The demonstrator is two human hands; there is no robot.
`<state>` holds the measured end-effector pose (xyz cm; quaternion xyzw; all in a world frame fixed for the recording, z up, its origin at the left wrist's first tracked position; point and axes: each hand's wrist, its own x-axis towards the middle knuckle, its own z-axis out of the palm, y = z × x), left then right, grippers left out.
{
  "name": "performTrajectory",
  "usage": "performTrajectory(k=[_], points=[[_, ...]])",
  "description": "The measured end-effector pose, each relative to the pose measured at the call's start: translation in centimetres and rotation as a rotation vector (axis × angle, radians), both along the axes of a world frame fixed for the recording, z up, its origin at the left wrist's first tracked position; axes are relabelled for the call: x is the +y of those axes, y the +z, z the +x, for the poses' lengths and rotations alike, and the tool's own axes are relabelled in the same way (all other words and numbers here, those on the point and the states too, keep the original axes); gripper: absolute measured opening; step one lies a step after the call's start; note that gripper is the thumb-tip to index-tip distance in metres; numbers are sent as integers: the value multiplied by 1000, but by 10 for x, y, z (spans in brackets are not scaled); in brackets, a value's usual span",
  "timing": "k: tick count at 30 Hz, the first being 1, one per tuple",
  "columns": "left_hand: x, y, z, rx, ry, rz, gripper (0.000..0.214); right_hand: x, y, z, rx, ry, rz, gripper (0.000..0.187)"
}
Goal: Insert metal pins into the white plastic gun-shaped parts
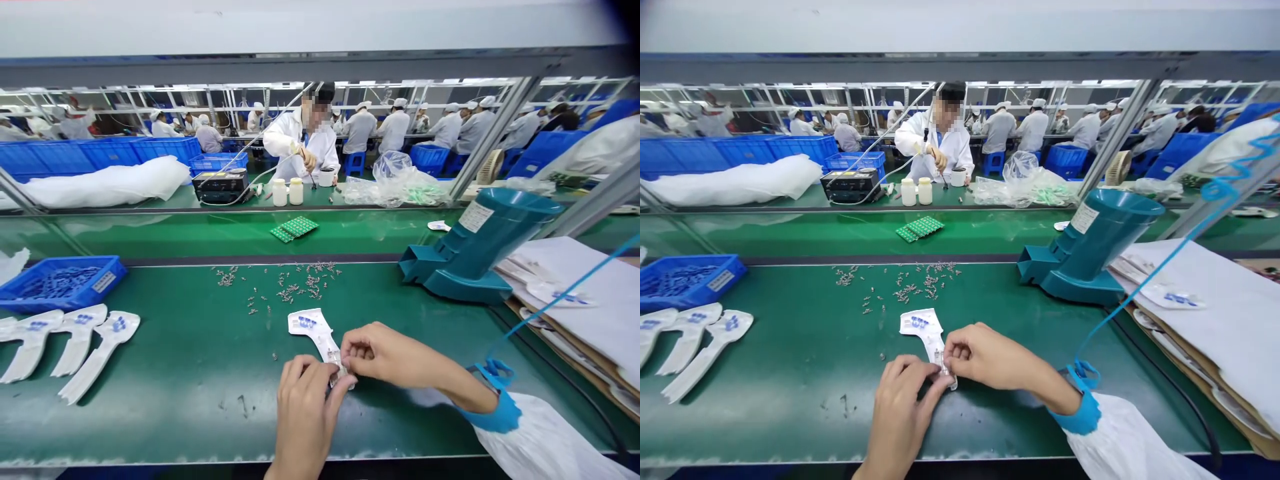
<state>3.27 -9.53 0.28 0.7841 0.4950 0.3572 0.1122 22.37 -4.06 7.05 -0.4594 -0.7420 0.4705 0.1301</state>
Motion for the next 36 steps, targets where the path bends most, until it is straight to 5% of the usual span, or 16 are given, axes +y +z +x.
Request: performTrajectory(k=[6, 36], points=[[5, -10, 0, 148, 31, -50, 38, 4, -17, -3, -74, -61, 145, 21], [4, -10, 0, 135, 34, -231, 38, 6, -32, -4, 15, -103, 53, 24]])
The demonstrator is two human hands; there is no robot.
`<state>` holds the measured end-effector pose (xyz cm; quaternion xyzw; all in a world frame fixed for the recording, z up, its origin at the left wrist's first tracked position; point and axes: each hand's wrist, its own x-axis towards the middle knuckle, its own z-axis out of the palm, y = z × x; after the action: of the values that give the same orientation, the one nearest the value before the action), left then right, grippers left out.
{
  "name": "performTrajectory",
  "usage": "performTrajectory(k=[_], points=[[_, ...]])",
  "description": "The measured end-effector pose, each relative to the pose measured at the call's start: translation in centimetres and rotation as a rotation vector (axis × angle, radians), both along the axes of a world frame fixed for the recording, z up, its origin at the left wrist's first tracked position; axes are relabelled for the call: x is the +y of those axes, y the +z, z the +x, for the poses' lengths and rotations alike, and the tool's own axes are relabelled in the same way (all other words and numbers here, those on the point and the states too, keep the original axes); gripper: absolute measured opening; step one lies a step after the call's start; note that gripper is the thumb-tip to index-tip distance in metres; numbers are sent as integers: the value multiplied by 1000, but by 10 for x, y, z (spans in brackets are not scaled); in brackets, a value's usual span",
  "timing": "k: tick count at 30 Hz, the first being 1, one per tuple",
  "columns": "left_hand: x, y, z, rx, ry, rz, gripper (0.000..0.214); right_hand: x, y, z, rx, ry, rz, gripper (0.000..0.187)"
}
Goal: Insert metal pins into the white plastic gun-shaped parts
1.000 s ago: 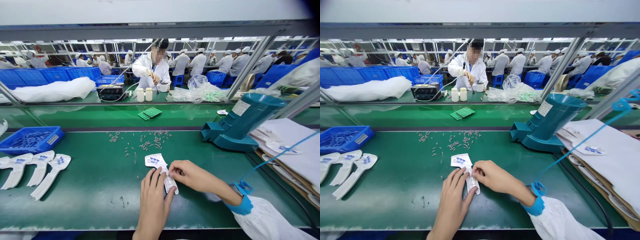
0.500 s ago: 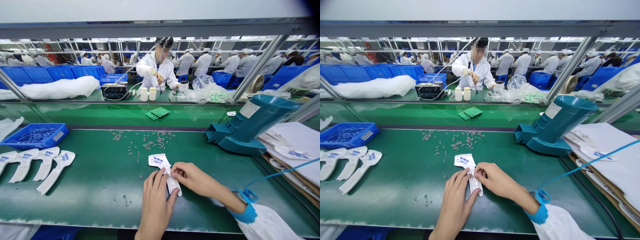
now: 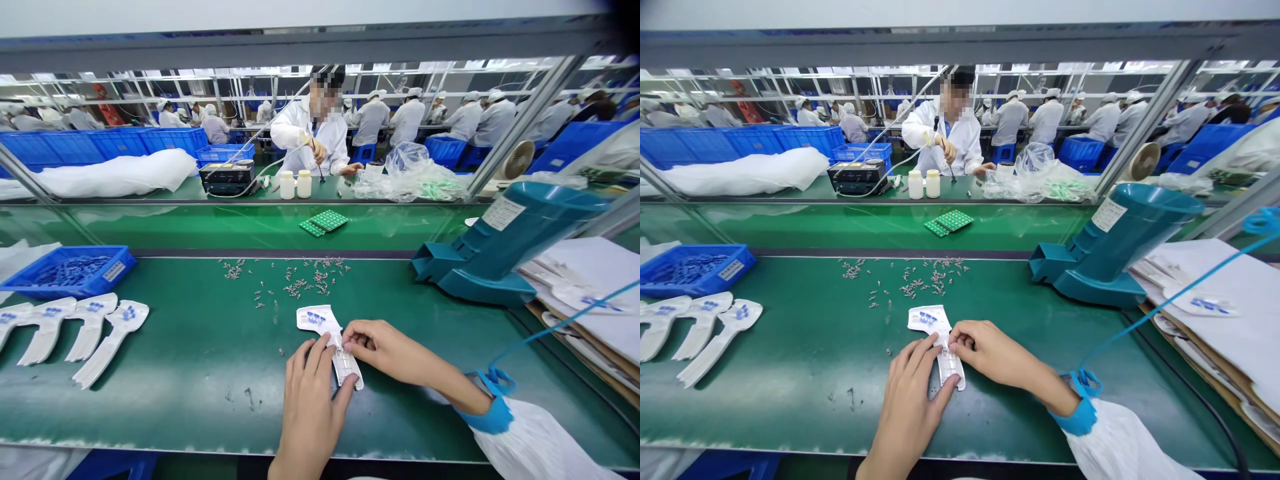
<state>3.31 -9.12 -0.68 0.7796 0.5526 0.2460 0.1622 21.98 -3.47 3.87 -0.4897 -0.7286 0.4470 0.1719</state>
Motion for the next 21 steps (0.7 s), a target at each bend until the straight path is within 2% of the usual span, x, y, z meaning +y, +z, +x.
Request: performTrajectory(k=[10, 16, 21], points=[[1, -2, 0, -1, 2, 23, 37, 3, 4, -1, -78, 21, 64, 20], [2, -1, 1, -6, 8, 38, 34, 1, -1, -4, -139, -60, 1, 9], [4, -3, -1, -7, 16, 79, 33, 2, 1, -10, -166, -65, -10, 5]])
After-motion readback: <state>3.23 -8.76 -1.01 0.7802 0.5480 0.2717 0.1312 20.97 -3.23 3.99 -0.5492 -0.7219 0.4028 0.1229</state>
